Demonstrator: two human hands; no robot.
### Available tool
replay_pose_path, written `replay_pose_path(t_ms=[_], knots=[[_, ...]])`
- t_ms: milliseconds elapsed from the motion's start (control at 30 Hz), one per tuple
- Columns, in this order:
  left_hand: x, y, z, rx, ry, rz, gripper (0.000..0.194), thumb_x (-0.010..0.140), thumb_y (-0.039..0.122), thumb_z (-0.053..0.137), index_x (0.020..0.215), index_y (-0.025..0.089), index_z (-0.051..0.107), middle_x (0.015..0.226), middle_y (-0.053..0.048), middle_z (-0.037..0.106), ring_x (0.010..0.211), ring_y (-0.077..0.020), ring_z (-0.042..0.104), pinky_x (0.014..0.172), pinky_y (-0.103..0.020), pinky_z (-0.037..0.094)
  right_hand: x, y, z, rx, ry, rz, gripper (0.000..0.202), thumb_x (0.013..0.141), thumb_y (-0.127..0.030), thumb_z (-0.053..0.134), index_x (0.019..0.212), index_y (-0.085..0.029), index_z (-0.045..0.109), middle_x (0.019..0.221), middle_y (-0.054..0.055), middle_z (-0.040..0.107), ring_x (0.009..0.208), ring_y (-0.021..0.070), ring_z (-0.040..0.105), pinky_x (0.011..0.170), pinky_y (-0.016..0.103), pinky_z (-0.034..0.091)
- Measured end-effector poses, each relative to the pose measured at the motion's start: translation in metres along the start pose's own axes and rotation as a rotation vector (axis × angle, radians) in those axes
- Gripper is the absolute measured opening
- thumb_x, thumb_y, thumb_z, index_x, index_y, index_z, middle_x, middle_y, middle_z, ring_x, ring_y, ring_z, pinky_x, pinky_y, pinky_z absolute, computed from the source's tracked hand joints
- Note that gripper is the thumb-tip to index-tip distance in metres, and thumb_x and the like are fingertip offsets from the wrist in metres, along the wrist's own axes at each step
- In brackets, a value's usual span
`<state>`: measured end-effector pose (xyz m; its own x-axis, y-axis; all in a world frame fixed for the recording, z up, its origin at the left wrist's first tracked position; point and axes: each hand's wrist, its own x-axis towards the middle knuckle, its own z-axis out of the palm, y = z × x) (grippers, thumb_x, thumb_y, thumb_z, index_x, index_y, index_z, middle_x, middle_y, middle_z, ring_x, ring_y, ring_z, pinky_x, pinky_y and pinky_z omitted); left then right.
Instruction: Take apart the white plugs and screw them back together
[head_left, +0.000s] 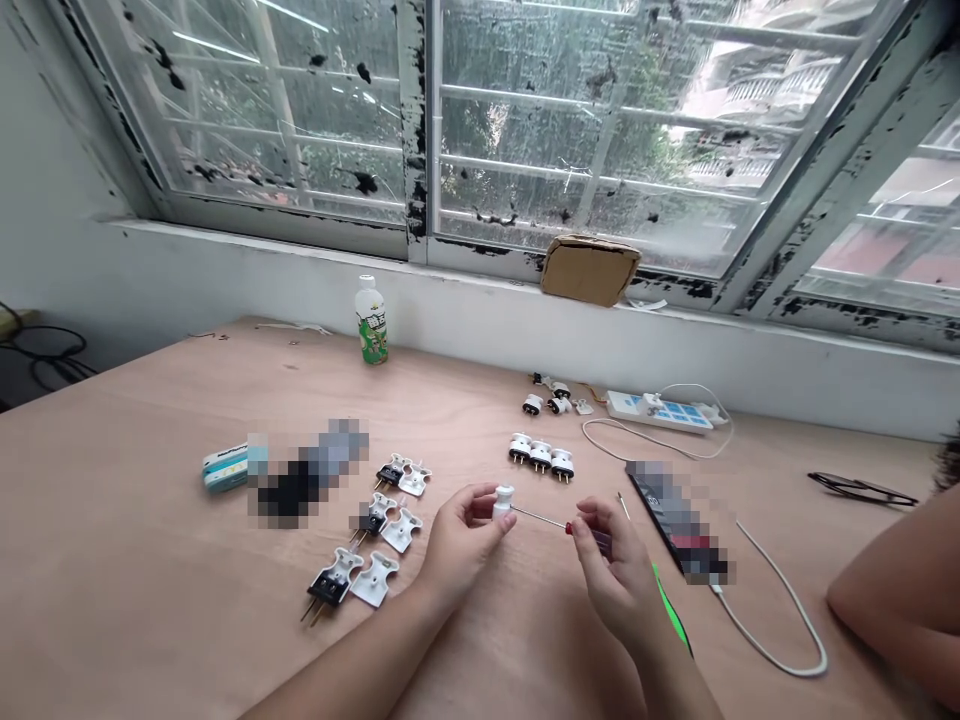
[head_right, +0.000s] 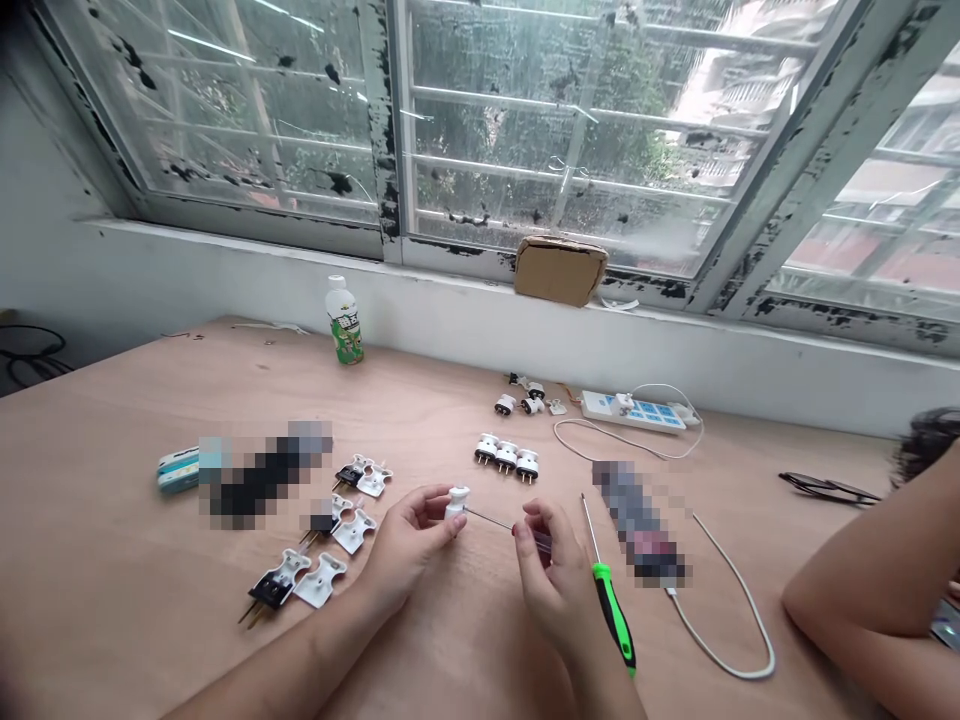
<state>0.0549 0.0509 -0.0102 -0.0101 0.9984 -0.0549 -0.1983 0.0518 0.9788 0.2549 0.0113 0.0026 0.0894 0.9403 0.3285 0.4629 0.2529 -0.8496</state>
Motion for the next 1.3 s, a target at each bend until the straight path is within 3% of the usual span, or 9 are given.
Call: replay_pose_path(t_ms=[100, 333, 600, 800, 900, 1100, 1300], knots=[[0.001, 0.0, 0.0, -0.017, 0.008, -0.011, 0.048, 0.062, 0.033, 0.087, 0.105, 0.017, 0.071, 0.1, -0.01, 0.075, 0.091, -0.0221, 0.069, 0.082, -0.033, 0.055, -0.002, 0.0, 0.001, 0.033, 0.018, -0.062, 0.028, 0.094, -0.04, 0.056, 0.117, -0.026, 0.051, 0.104, 0.007, 0.061, 0.095, 0.0191, 0.065, 0.076, 0.028, 0.056], [0.0, 0.001, 0.001, -0.054, -0.061, -0.073, 0.048, 0.067, 0.034, 0.085, 0.107, 0.015, 0.065, 0.088, -0.006, 0.072, 0.077, -0.0178, 0.068, 0.072, -0.03, 0.054, -0.001, -0.003, 0.003, 0.015, 0.061, -0.059, 0.019, 0.096, -0.037, 0.055, 0.111, -0.024, 0.052, 0.088, 0.003, 0.059, 0.079, 0.0165, 0.063, 0.069, 0.027, 0.053], [0.0, -0.001, -0.002, 0.113, -0.041, 0.02, 0.044, 0.068, 0.036, 0.084, 0.106, 0.017, 0.07, 0.101, -0.011, 0.074, 0.09, -0.0226, 0.069, 0.083, -0.035, 0.054, -0.002, -0.002, -0.002, 0.041, -0.03, -0.089, 0.022, 0.097, -0.034, 0.051, 0.118, -0.025, 0.05, 0.095, 0.004, 0.057, 0.087, 0.0168, 0.064, 0.077, 0.028, 0.056], [-0.002, 0.005, 0.0, 0.102, -0.031, 0.032, 0.044, 0.068, 0.034, 0.083, 0.107, 0.017, 0.071, 0.103, -0.011, 0.075, 0.09, -0.0232, 0.07, 0.082, -0.035, 0.056, -0.001, -0.006, -0.001, -0.024, 0.024, -0.046, 0.021, 0.097, -0.037, 0.053, 0.113, -0.023, 0.054, 0.084, 0.004, 0.062, 0.073, 0.0165, 0.065, 0.063, 0.026, 0.053], [-0.003, 0.006, 0.002, 0.093, -0.008, 0.025, 0.04, 0.067, 0.03, 0.083, 0.103, 0.017, 0.072, 0.101, -0.011, 0.076, 0.091, -0.024, 0.072, 0.082, -0.035, 0.057, 0.0, -0.006, -0.002, -0.095, -0.015, -0.05, 0.022, 0.099, -0.037, 0.048, 0.114, -0.022, 0.056, 0.079, 0.003, 0.064, 0.072, 0.0173, 0.066, 0.063, 0.027, 0.051], [0.001, 0.0, 0.001, -0.001, -0.028, 0.014, 0.039, 0.071, 0.025, 0.079, 0.109, 0.017, 0.074, 0.116, -0.012, 0.075, 0.108, -0.0273, 0.07, 0.099, -0.042, 0.055, -0.003, -0.005, -0.001, -0.193, -0.113, -0.122, 0.025, 0.097, -0.032, 0.05, 0.121, -0.025, 0.051, 0.094, 0.005, 0.068, 0.073, 0.0164, 0.066, 0.062, 0.026, 0.051], [0.002, -0.003, -0.001, 0.003, 0.003, 0.01, 0.039, 0.073, 0.024, 0.078, 0.111, 0.017, 0.073, 0.117, -0.011, 0.074, 0.11, -0.0277, 0.07, 0.102, -0.042, 0.053, -0.004, -0.011, 0.003, -0.328, -0.097, -0.247, 0.025, 0.097, -0.028, 0.046, 0.121, -0.024, 0.054, 0.077, 0.002, 0.069, 0.066, 0.0184, 0.068, 0.061, 0.028, 0.05]])
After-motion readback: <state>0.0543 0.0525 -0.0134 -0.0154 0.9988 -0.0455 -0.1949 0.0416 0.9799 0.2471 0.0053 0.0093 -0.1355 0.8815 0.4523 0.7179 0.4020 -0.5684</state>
